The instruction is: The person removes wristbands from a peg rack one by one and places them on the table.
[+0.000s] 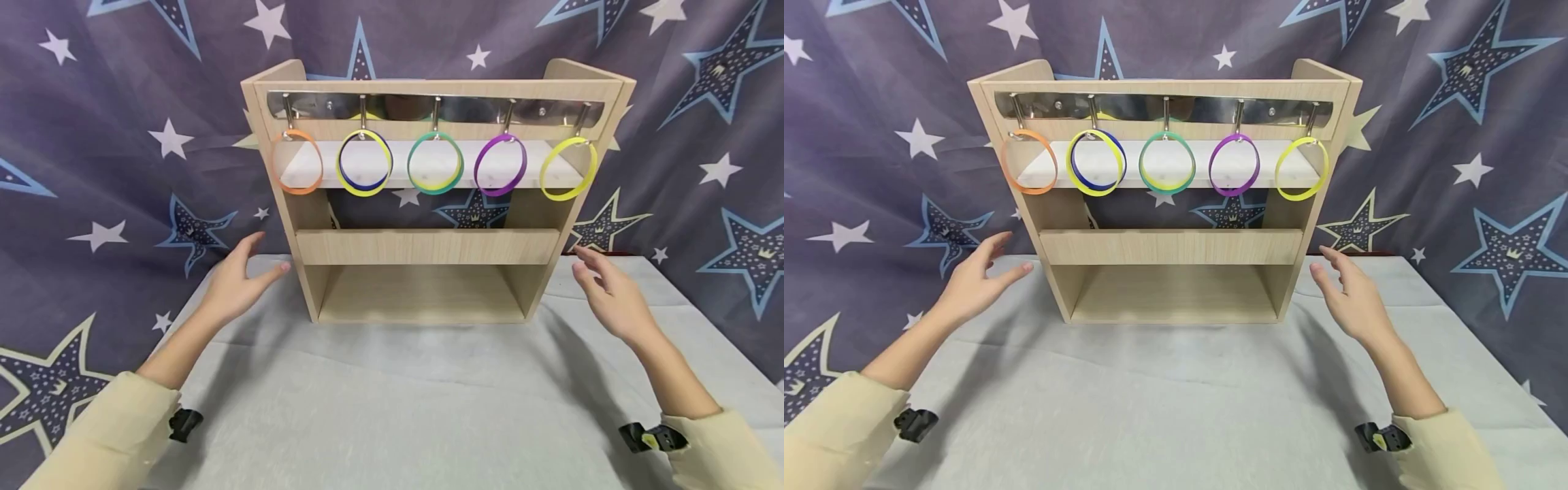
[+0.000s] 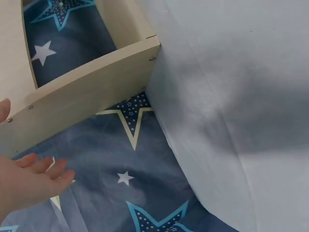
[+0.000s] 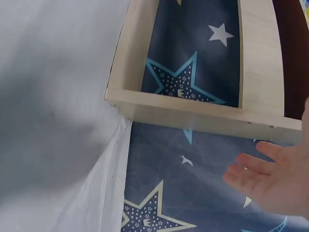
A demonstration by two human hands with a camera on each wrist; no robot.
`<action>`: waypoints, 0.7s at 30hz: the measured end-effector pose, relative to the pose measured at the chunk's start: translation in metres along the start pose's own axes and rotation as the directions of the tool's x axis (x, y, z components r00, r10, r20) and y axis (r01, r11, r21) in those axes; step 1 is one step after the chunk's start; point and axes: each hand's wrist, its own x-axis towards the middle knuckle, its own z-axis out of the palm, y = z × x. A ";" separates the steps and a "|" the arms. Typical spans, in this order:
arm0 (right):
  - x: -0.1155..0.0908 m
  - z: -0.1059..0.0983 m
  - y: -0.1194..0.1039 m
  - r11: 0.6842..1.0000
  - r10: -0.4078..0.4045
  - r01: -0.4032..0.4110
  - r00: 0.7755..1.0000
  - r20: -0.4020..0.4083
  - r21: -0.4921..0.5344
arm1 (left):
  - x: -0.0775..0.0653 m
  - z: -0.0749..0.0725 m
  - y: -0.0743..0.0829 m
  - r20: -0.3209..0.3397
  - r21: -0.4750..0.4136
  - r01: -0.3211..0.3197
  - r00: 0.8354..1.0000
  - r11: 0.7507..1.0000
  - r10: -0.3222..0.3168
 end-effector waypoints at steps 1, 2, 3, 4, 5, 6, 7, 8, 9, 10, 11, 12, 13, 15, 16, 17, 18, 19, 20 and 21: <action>-0.001 0.000 -0.002 1.000 0.013 -0.013 1.000 -0.016 0.013 | 0.001 -0.001 0.001 0.005 -0.017 0.008 1.000 1.000 -0.008; -0.002 0.000 -0.004 0.999 0.028 -0.028 0.999 -0.035 0.023 | 0.002 -0.002 0.003 0.009 -0.034 0.012 1.000 0.999 -0.012; -0.003 0.001 -0.005 0.999 0.041 -0.039 0.997 -0.058 0.033 | 0.003 -0.003 0.005 0.014 -0.051 0.016 1.000 0.999 -0.015; -0.004 0.001 -0.007 0.998 0.047 -0.043 0.995 -0.083 0.046 | 0.005 -0.004 0.006 0.017 -0.068 0.021 1.000 0.997 -0.019; -0.005 0.002 -0.010 0.997 0.049 -0.043 0.993 -0.107 0.065 | 0.006 -0.005 0.007 0.020 -0.087 0.024 1.000 0.996 -0.023; -0.006 0.003 -0.012 0.996 0.049 -0.038 0.990 -0.131 0.084 | 0.008 -0.005 0.008 0.023 -0.106 0.030 0.999 0.994 -0.027; -0.006 0.004 -0.014 0.995 0.049 -0.035 0.987 -0.153 0.098 | 0.009 -0.005 0.008 0.026 -0.125 0.034 0.999 0.992 -0.031; -0.007 0.005 -0.016 0.993 0.047 -0.027 0.984 -0.171 0.116 | 0.010 -0.006 0.009 0.029 -0.144 0.039 0.999 0.989 -0.035; -0.007 0.006 -0.017 0.991 0.041 -0.016 0.981 -0.187 0.135 | 0.011 -0.006 0.010 0.034 -0.164 0.046 0.999 0.985 -0.041; -0.008 0.006 -0.019 0.989 0.036 -0.006 0.979 -0.201 0.150 | 0.012 -0.006 0.010 0.039 -0.187 0.055 0.998 0.981 -0.048; -0.008 0.007 -0.021 0.987 0.036 -0.001 0.977 -0.212 0.163 | 0.013 -0.006 0.011 0.047 -0.214 0.062 0.997 0.975 -0.053; -0.008 0.007 -0.023 0.985 0.037 0.001 0.975 -0.219 0.172 | 0.013 -0.006 0.011 0.060 -0.245 0.075 0.996 0.967 -0.063; -0.009 0.007 -0.024 0.983 0.036 0.005 0.974 -0.223 0.182 | 0.014 -0.006 0.012 0.073 -0.275 0.086 0.995 0.957 -0.069; -0.009 0.008 -0.028 0.981 0.034 0.011 0.973 -0.227 0.195 | 0.015 -0.007 0.012 0.107 -0.353 0.110 0.991 0.929 -0.077; -0.009 0.009 -0.030 0.980 0.032 0.014 0.974 -0.225 0.200 | 0.015 -0.008 0.012 0.125 -0.394 0.123 0.989 0.911 -0.080; -0.009 0.009 -0.032 0.979 0.030 0.016 0.975 -0.219 0.205 | 0.015 -0.008 0.012 0.143 -0.435 0.136 0.986 0.890 -0.081; -0.010 0.010 -0.034 0.977 0.027 0.019 0.977 -0.211 0.213 | 0.016 -0.009 0.012 0.159 -0.470 0.150 0.984 0.870 -0.084; -0.010 0.010 -0.036 0.976 0.023 0.022 0.979 -0.202 0.219 | 0.017 -0.009 0.012 0.171 -0.498 0.157 0.982 0.853 -0.081; -0.010 0.011 -0.039 0.974 0.021 0.023 0.981 -0.192 0.224 | 0.017 -0.010 0.012 0.183 -0.526 0.162 0.980 0.835 -0.075; -0.011 0.012 -0.041 0.973 0.018 0.024 0.983 -0.181 0.229 | 0.018 -0.010 0.011 0.190 -0.541 0.166 0.979 0.824 -0.072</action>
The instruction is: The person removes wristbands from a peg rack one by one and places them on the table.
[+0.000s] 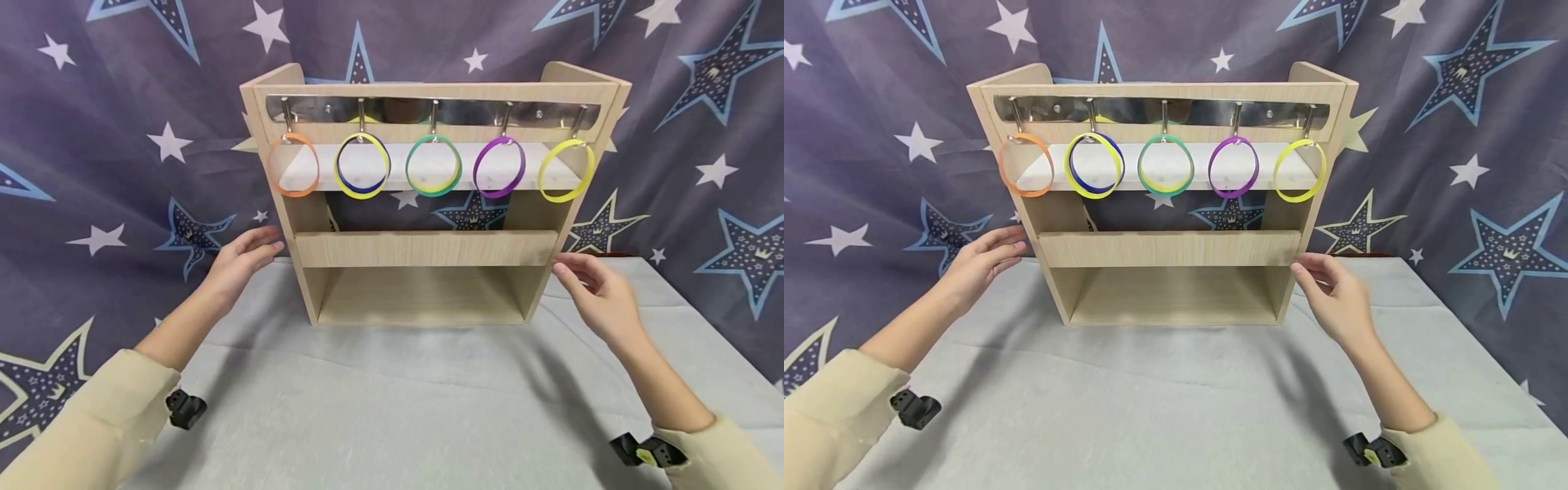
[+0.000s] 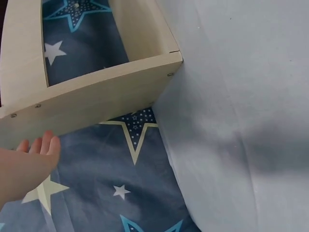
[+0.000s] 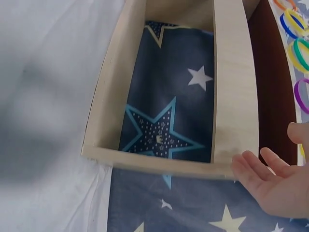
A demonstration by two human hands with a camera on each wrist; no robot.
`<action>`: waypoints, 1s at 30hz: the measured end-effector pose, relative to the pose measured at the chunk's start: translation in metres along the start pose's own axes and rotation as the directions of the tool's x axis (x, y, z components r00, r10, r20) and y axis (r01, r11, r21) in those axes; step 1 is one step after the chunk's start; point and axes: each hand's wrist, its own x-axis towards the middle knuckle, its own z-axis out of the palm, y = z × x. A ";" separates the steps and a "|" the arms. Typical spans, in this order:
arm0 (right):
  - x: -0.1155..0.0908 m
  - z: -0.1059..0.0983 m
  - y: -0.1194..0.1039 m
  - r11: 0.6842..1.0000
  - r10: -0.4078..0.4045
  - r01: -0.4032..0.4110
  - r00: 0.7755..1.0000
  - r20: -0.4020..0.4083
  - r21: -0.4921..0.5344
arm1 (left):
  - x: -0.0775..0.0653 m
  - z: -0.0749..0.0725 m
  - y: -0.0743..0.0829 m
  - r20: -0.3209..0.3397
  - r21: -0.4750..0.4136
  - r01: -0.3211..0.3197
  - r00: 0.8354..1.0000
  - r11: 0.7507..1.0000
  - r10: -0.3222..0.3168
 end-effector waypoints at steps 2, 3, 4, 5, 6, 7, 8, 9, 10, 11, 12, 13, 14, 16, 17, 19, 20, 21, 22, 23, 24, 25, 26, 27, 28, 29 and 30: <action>-0.001 0.003 -0.003 1.000 -0.003 0.002 1.000 0.019 0.018 | 0.001 -0.001 0.001 0.013 -0.018 -0.006 1.000 1.000 0.006; -0.001 0.005 -0.005 1.000 -0.006 0.006 1.000 0.025 0.026 | 0.002 -0.001 0.001 0.020 -0.025 -0.009 1.000 1.000 0.010; -0.002 0.007 -0.007 0.999 -0.011 0.010 1.000 0.029 0.031 | 0.003 -0.001 0.001 0.026 -0.031 -0.015 1.000 0.999 0.016; -0.002 0.008 -0.008 0.999 -0.016 0.014 0.999 0.034 0.037 | 0.004 -0.001 0.001 0.031 -0.049 -0.021 0.999 0.999 0.023; -0.002 0.010 -0.010 0.999 -0.022 0.020 0.999 0.038 0.043 | 0.005 -0.001 0.002 0.033 -0.071 -0.026 0.999 0.997 0.029; -0.002 0.012 -0.011 0.998 -0.028 0.026 0.999 0.041 0.052 | 0.006 0.000 0.002 0.032 -0.107 -0.034 0.999 0.994 0.038; -0.002 0.014 -0.013 0.998 -0.035 0.032 0.998 0.045 0.058 | 0.007 0.000 0.002 0.032 -0.145 -0.040 0.998 0.989 0.046; -0.002 0.015 -0.014 0.997 -0.040 0.037 0.998 0.048 0.064 | 0.008 0.000 0.002 0.029 -0.184 -0.047 0.998 0.982 0.053; -0.002 0.017 -0.015 0.996 -0.047 0.044 0.998 0.052 0.072 | 0.009 0.001 0.002 0.025 -0.222 -0.055 0.998 0.974 0.062; -0.002 0.018 -0.016 0.996 -0.054 0.049 0.997 0.056 0.080 | 0.010 0.002 0.003 0.021 -0.259 -0.060 0.998 0.964 0.067; -0.002 0.020 -0.017 0.995 -0.060 0.054 0.996 0.059 0.087 | 0.011 0.003 0.003 0.017 -0.280 -0.063 0.997 0.958 0.070; -0.002 0.021 -0.018 0.994 -0.066 0.060 0.996 0.063 0.095 | 0.012 0.004 0.004 0.014 -0.295 -0.061 0.998 0.954 0.068; -0.002 0.023 -0.018 0.993 -0.069 0.062 0.995 0.070 0.098 | 0.013 0.005 0.004 0.013 -0.300 -0.056 0.998 0.952 0.063; -0.001 0.025 -0.020 0.993 -0.070 0.061 0.994 0.085 0.101 | 0.014 0.006 0.006 0.012 -0.291 -0.042 0.999 0.956 0.047; -0.001 0.027 -0.020 0.994 -0.064 0.054 0.993 0.095 0.100 | 0.015 0.006 0.007 0.013 -0.289 -0.033 0.999 0.957 0.038; 0.000 0.030 -0.021 0.994 -0.053 0.041 0.992 0.115 0.100 | 0.016 0.007 0.007 0.017 -0.290 -0.015 1.000 0.957 0.021; 0.000 0.031 -0.022 0.994 -0.046 0.034 0.991 0.124 0.100 | 0.016 0.008 0.008 0.019 -0.298 -0.014 1.000 0.954 0.021; 0.000 0.032 -0.023 0.994 -0.041 0.027 0.990 0.133 0.105 | 0.017 0.008 0.008 0.022 -0.306 -0.014 1.000 0.952 0.021; 0.000 0.033 -0.024 0.994 -0.036 0.020 0.989 0.143 0.112 | 0.017 0.009 0.008 0.024 -0.317 -0.015 0.999 0.948 0.024; 0.000 0.034 -0.025 0.993 -0.033 0.015 0.988 0.152 0.118 | 0.018 0.009 0.008 0.026 -0.332 -0.020 0.999 0.943 0.030; 0.000 0.035 -0.026 0.992 -0.032 0.012 0.987 0.160 0.126 | 0.018 0.010 0.008 0.025 -0.341 -0.025 0.999 0.940 0.036; 0.000 0.036 -0.028 0.992 -0.028 0.005 0.985 0.170 0.130 | 0.018 0.011 0.009 0.025 -0.346 -0.029 0.999 0.938 0.040; 0.000 0.036 -0.029 0.992 -0.022 -0.002 0.983 0.181 0.129 | 0.018 0.011 0.009 0.022 -0.354 -0.038 0.999 0.935 0.049; 0.001 0.037 -0.031 0.992 -0.014 -0.011 0.981 0.193 0.129 | 0.019 0.012 0.009 0.020 -0.356 -0.041 0.998 0.934 0.051; 0.001 0.038 -0.032 0.992 -0.005 -0.021 0.979 0.203 0.124 | 0.019 0.012 0.009 0.019 -0.359 -0.044 0.998 0.932 0.055; 0.002 0.038 -0.033 0.992 0.002 -0.029 0.977 0.213 0.123 | 0.020 0.012 0.009 0.018 -0.363 -0.045 0.998 0.931 0.056; 0.003 0.039 -0.034 0.992 0.008 -0.036 0.975 0.223 0.124 | 0.020 0.012 0.008 0.017 -0.368 -0.045 0.998 0.929 0.055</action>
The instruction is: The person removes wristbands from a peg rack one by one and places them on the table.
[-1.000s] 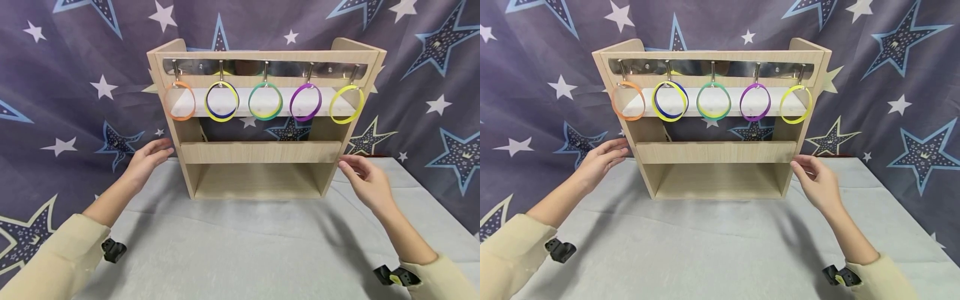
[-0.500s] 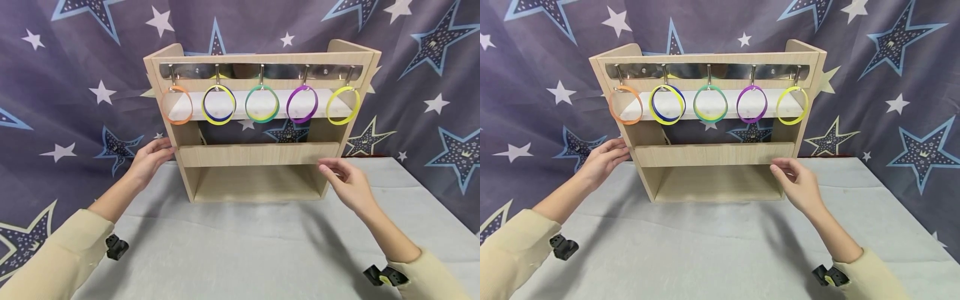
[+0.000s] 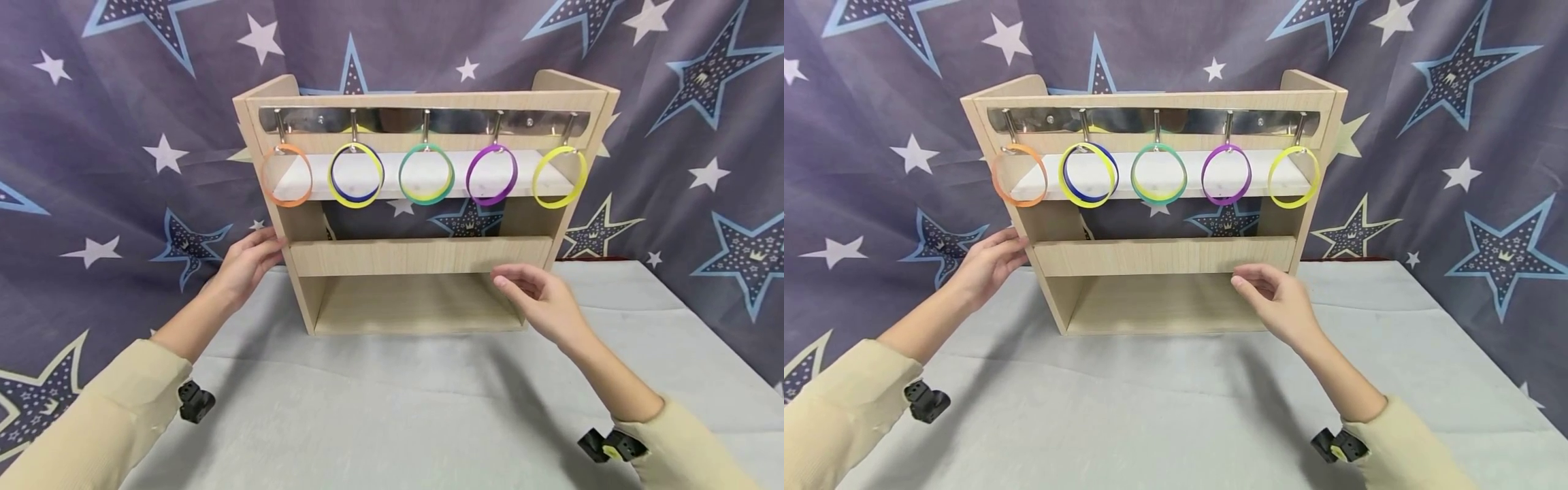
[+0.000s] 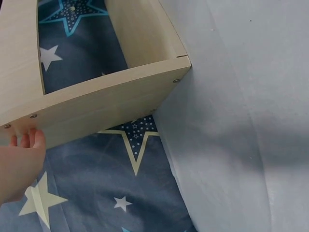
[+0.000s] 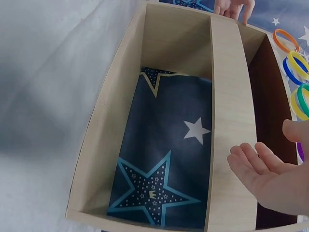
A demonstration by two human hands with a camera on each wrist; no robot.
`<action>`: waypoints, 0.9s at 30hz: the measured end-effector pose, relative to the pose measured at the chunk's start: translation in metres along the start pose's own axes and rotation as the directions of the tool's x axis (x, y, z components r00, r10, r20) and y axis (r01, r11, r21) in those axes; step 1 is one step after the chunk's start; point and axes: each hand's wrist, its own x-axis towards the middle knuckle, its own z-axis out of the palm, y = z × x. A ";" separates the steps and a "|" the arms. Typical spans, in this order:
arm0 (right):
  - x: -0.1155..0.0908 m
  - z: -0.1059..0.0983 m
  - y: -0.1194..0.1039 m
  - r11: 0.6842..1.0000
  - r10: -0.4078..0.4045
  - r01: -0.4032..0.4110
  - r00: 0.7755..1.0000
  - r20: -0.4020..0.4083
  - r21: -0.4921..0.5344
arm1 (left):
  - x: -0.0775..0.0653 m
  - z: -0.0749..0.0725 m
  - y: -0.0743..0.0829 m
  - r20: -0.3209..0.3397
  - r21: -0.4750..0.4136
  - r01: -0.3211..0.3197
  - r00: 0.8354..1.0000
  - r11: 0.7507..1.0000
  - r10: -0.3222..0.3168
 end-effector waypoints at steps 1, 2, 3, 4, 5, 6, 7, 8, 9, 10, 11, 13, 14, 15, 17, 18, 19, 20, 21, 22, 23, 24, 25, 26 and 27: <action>0.001 0.001 -0.001 1.000 0.003 -0.003 1.000 0.009 0.002 | 0.001 0.000 0.000 0.000 -0.004 0.001 1.000 1.000 -0.001; 0.002 0.002 -0.001 1.000 0.005 -0.006 1.000 0.018 0.006 | 0.001 0.000 -0.001 0.000 -0.011 0.001 1.000 1.000 -0.001; 0.004 0.003 -0.002 1.000 0.004 -0.004 1.000 0.026 0.012 | 0.002 0.000 -0.001 0.000 -0.014 -0.002 1.000 1.000 0.002; 0.005 0.004 -0.003 1.000 0.000 0.000 0.999 0.033 0.016 | 0.002 0.000 -0.001 0.000 -0.027 -0.004 1.000 1.000 0.004; 0.007 0.006 -0.004 1.000 -0.006 0.005 0.999 0.042 0.023 | 0.002 -0.001 -0.001 -0.001 -0.042 -0.005 1.000 0.999 0.005; 0.008 0.007 -0.005 1.000 -0.009 0.007 0.999 0.050 0.025 | 0.002 -0.001 -0.002 -0.001 -0.057 -0.008 1.000 0.998 0.008; 0.010 0.009 -0.007 1.000 -0.010 0.008 0.998 0.058 0.030 | 0.002 -0.002 -0.002 0.001 -0.062 -0.014 1.000 0.998 0.014; 0.012 0.011 -0.009 0.999 -0.009 0.007 0.998 0.066 0.033 | 0.002 -0.002 -0.002 0.004 -0.075 -0.020 1.000 0.997 0.020; 0.013 0.012 -0.010 0.999 -0.009 0.006 0.997 0.073 0.034 | 0.003 -0.003 -0.003 0.006 -0.086 -0.024 1.000 0.996 0.025; 0.015 0.014 -0.012 0.999 -0.008 0.005 0.997 0.081 0.034 | 0.003 -0.003 -0.003 0.009 -0.103 -0.027 1.000 0.994 0.029; 0.016 0.015 -0.013 0.999 -0.006 0.003 0.996 0.087 0.035 | 0.003 -0.004 -0.004 0.014 -0.110 -0.031 0.999 0.993 0.033; 0.019 0.019 -0.017 0.999 -0.005 0.001 0.995 0.097 0.037 | 0.004 -0.004 -0.005 0.020 -0.116 -0.044 0.999 0.992 0.047; 0.020 0.021 -0.018 0.999 -0.004 0.000 0.995 0.099 0.037 | 0.004 -0.005 -0.005 0.020 -0.126 -0.049 0.998 0.991 0.052; 0.022 0.022 -0.020 0.999 -0.006 0.002 0.995 0.102 0.040 | 0.004 -0.005 -0.005 0.021 -0.129 -0.053 0.998 0.990 0.056; 0.025 0.026 -0.023 0.999 -0.009 0.004 0.994 0.105 0.050 | 0.005 -0.005 -0.005 0.024 -0.128 -0.062 0.998 0.990 0.065; 0.027 0.028 -0.025 0.998 -0.008 0.002 0.994 0.106 0.058 | 0.005 -0.005 -0.005 0.024 -0.126 -0.065 0.997 0.990 0.068; 0.029 0.030 -0.027 0.998 -0.011 0.004 0.994 0.108 0.065 | 0.006 -0.005 -0.005 0.026 -0.118 -0.067 0.997 0.991 0.071; 0.031 0.032 -0.029 0.998 -0.013 0.005 0.994 0.110 0.069 | 0.006 -0.005 -0.005 0.026 -0.115 -0.067 0.997 0.991 0.070; 0.033 0.034 -0.031 0.997 -0.017 0.009 0.994 0.112 0.075 | 0.006 -0.005 -0.005 0.027 -0.109 -0.067 0.997 0.992 0.070; 0.034 0.036 -0.033 0.997 -0.022 0.014 0.993 0.112 0.079 | 0.006 -0.005 -0.005 0.027 -0.105 -0.068 0.997 0.992 0.071; 0.036 0.038 -0.035 0.996 -0.029 0.020 0.993 0.114 0.084 | 0.006 -0.006 -0.005 0.026 -0.103 -0.068 0.997 0.992 0.071; 0.037 0.040 -0.038 0.996 -0.036 0.026 0.993 0.116 0.088 | 0.006 -0.006 -0.005 0.027 -0.102 -0.068 0.997 0.992 0.071; 0.038 0.042 -0.040 0.995 -0.046 0.035 0.992 0.118 0.093 | 0.006 -0.006 -0.006 0.028 -0.099 -0.072 0.997 0.993 0.075; 0.039 0.044 -0.043 0.994 -0.053 0.041 0.991 0.119 0.099 | 0.006 -0.007 -0.007 0.028 -0.101 -0.074 0.997 0.992 0.078; 0.040 0.046 -0.045 0.993 -0.063 0.050 0.990 0.122 0.105 | 0.006 -0.007 -0.007 0.029 -0.107 -0.076 0.996 0.991 0.079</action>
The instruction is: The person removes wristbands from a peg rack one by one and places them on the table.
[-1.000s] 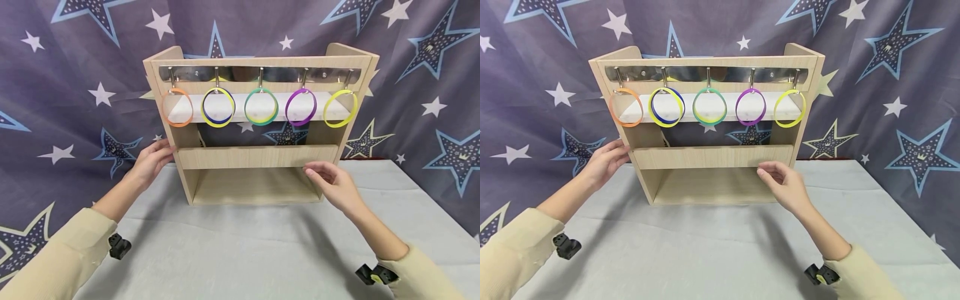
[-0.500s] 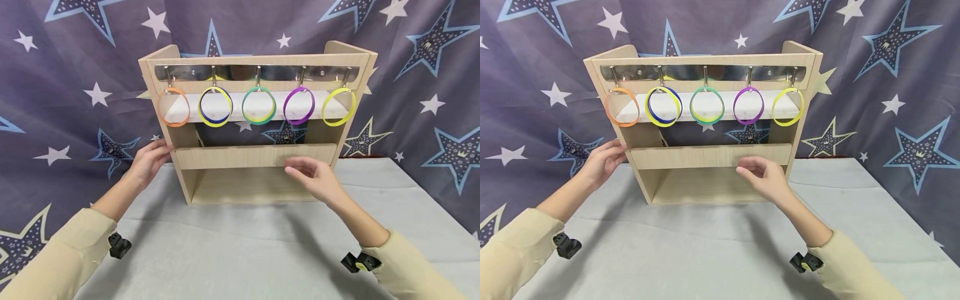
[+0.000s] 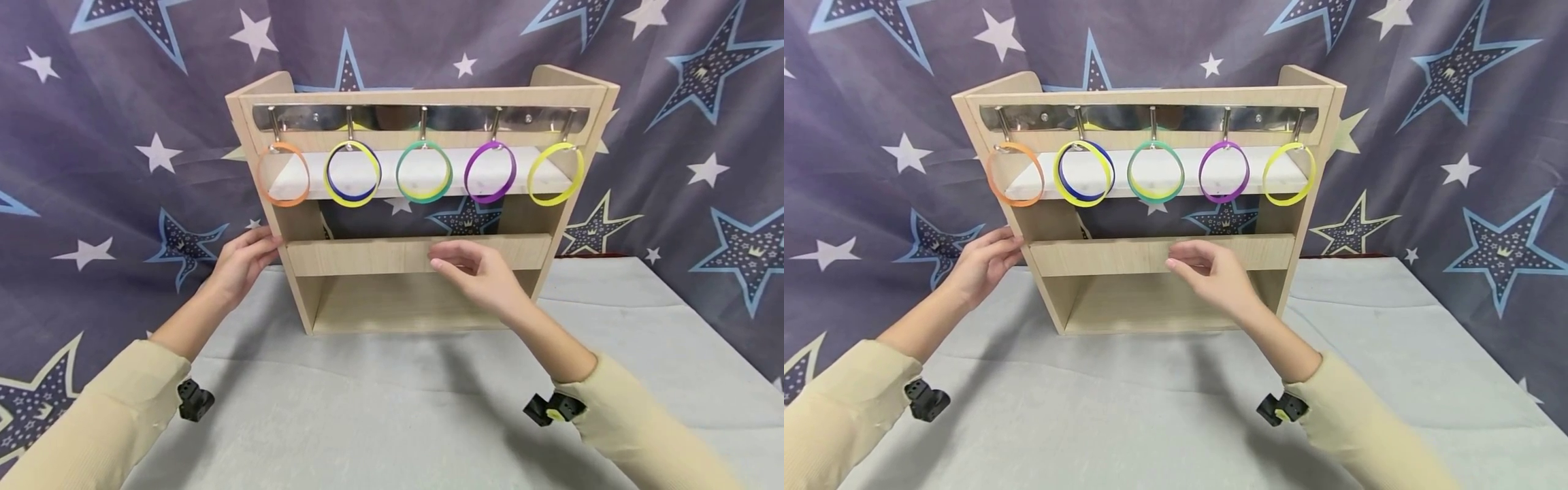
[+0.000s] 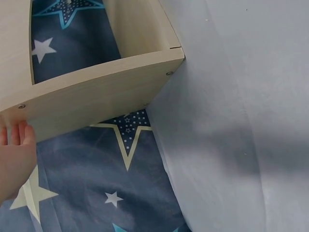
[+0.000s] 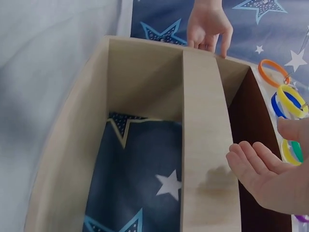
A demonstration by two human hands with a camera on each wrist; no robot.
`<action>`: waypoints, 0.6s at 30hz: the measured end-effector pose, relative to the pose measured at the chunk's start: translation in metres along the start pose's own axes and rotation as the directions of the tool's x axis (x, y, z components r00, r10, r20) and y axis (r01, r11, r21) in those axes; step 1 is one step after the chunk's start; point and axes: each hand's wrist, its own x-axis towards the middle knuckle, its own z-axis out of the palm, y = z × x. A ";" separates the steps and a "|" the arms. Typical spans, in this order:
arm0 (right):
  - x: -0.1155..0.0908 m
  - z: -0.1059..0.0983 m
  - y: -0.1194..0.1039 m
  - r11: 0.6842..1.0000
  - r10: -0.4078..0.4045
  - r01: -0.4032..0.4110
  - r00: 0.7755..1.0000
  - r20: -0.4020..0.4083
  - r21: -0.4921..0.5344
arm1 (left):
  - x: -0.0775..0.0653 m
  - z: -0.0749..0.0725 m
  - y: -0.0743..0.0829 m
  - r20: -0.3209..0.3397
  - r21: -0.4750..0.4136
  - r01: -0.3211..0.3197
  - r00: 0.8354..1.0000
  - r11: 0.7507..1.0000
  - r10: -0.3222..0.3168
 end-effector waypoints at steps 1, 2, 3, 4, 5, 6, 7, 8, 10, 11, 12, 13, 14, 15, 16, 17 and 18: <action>0.001 0.002 -0.002 1.000 -0.012 0.012 1.000 0.004 0.006 | 0.000 0.000 0.000 0.002 0.000 -0.003 1.000 1.000 0.003; 0.003 0.004 -0.005 1.000 -0.017 0.017 1.000 0.008 0.014 | 0.000 -0.001 -0.001 0.004 0.000 -0.007 1.000 1.000 0.007; 0.004 0.006 -0.007 0.999 -0.023 0.023 1.000 0.012 0.023 | 0.000 -0.001 -0.001 0.007 -0.004 -0.011 1.000 1.000 0.011; 0.005 0.008 -0.009 0.999 -0.030 0.029 0.999 0.017 0.036 | 0.000 -0.001 -0.002 0.008 -0.009 -0.015 1.000 1.000 0.015; 0.007 0.010 -0.011 0.998 -0.036 0.035 0.999 0.023 0.050 | 0.000 -0.001 -0.002 0.009 -0.005 -0.018 1.000 1.000 0.018; 0.008 0.012 -0.014 0.997 -0.045 0.043 0.999 0.029 0.063 | 0.000 -0.001 -0.002 0.009 -0.009 -0.018 1.000 1.000 0.018; 0.009 0.015 -0.016 0.996 -0.050 0.047 0.998 0.035 0.078 | 0.000 -0.002 -0.003 0.009 0.001 -0.022 1.000 1.000 0.022; 0.010 0.017 -0.018 0.995 -0.048 0.044 0.998 0.039 0.091 | 0.000 -0.002 -0.003 0.008 -0.003 -0.021 1.000 1.000 0.021; 0.013 0.022 -0.021 0.992 -0.052 0.046 0.997 0.049 0.119 | 0.000 -0.002 -0.003 0.006 0.010 -0.019 1.000 1.000 0.018; 0.014 0.025 -0.023 0.991 -0.054 0.047 0.997 0.052 0.128 | 0.000 -0.002 -0.003 0.005 0.018 -0.017 1.000 1.000 0.017; 0.015 0.028 -0.024 0.989 -0.057 0.049 0.997 0.054 0.138 | 0.000 -0.001 -0.002 0.004 0.015 -0.014 1.000 1.000 0.014; 0.016 0.031 -0.025 0.988 -0.059 0.051 0.997 0.054 0.148 | 0.000 -0.001 -0.002 0.004 0.018 -0.013 1.000 1.000 0.013; 0.018 0.034 -0.025 0.986 -0.065 0.056 0.996 0.053 0.157 | 0.000 -0.001 -0.002 0.004 0.013 -0.012 1.000 1.000 0.012; 0.019 0.037 -0.026 0.984 -0.074 0.064 0.996 0.053 0.167 | -0.001 -0.001 -0.002 0.004 0.014 -0.014 1.000 1.000 0.014; 0.020 0.040 -0.026 0.982 -0.083 0.073 0.995 0.051 0.176 | -0.001 -0.001 -0.002 0.004 0.006 -0.016 1.000 1.000 0.016; 0.021 0.043 -0.027 0.979 -0.091 0.080 0.995 0.049 0.185 | 0.000 -0.001 -0.002 0.004 -0.001 -0.019 1.000 1.000 0.019; 0.022 0.047 -0.028 0.977 -0.100 0.089 0.994 0.046 0.194 | 0.000 -0.001 -0.002 0.003 -0.010 -0.022 1.000 1.000 0.022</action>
